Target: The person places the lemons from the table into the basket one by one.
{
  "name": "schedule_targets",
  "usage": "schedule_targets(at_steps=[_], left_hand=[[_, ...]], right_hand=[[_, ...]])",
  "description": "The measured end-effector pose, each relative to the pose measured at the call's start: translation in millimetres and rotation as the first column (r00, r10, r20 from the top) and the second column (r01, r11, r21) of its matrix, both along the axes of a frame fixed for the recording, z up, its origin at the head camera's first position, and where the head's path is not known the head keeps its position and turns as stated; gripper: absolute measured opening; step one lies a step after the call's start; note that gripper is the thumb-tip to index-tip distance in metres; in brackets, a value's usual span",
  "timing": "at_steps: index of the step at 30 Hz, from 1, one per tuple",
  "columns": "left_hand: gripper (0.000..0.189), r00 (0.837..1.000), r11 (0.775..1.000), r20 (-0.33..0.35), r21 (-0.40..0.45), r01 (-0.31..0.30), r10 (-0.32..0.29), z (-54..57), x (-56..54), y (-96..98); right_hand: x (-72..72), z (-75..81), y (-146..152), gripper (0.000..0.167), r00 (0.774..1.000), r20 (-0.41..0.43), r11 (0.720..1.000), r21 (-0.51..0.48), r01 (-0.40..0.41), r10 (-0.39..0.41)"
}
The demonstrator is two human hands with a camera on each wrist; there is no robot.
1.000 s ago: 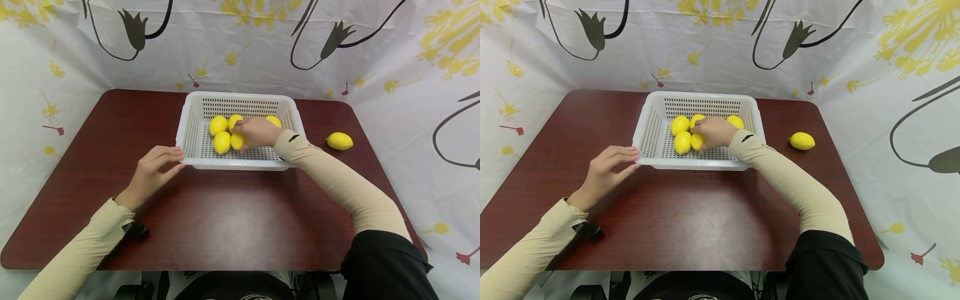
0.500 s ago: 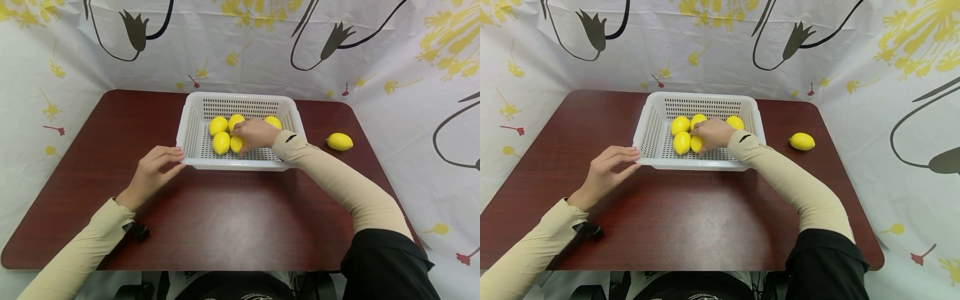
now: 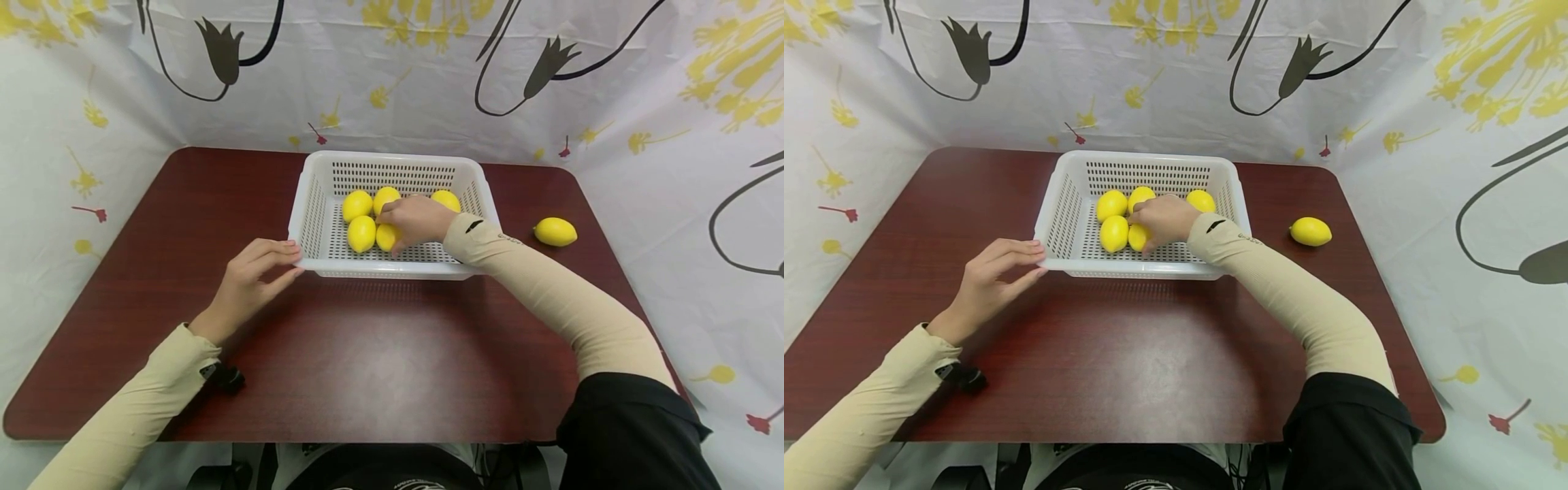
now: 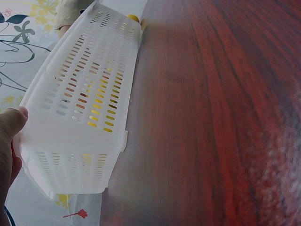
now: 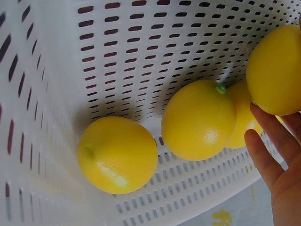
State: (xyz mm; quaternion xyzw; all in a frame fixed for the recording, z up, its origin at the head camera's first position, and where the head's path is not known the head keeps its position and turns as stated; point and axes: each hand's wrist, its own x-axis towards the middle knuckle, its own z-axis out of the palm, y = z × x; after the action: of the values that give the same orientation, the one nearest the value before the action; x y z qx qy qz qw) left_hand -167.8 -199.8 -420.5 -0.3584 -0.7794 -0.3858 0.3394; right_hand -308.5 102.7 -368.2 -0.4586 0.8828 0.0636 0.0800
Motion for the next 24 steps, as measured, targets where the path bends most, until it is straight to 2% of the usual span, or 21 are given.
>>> schedule_targets(at_steps=[15,24], left_hand=[[0.037,1.0,1.0,-0.005,-0.001,0.002,-0.002,-0.3,0.5,-0.1],[0.037,1.0,1.0,-0.009,0.002,0.006,-0.006,-0.4,0.1,0.0]], right_hand=[[-0.4,-2.0,-1.8,0.075,1.0,0.016,1.0,0.013,-0.021,0.021],[-0.2,-3.4,-2.9,0.077,1.0,0.008,0.998,0.055,-0.013,0.013]])
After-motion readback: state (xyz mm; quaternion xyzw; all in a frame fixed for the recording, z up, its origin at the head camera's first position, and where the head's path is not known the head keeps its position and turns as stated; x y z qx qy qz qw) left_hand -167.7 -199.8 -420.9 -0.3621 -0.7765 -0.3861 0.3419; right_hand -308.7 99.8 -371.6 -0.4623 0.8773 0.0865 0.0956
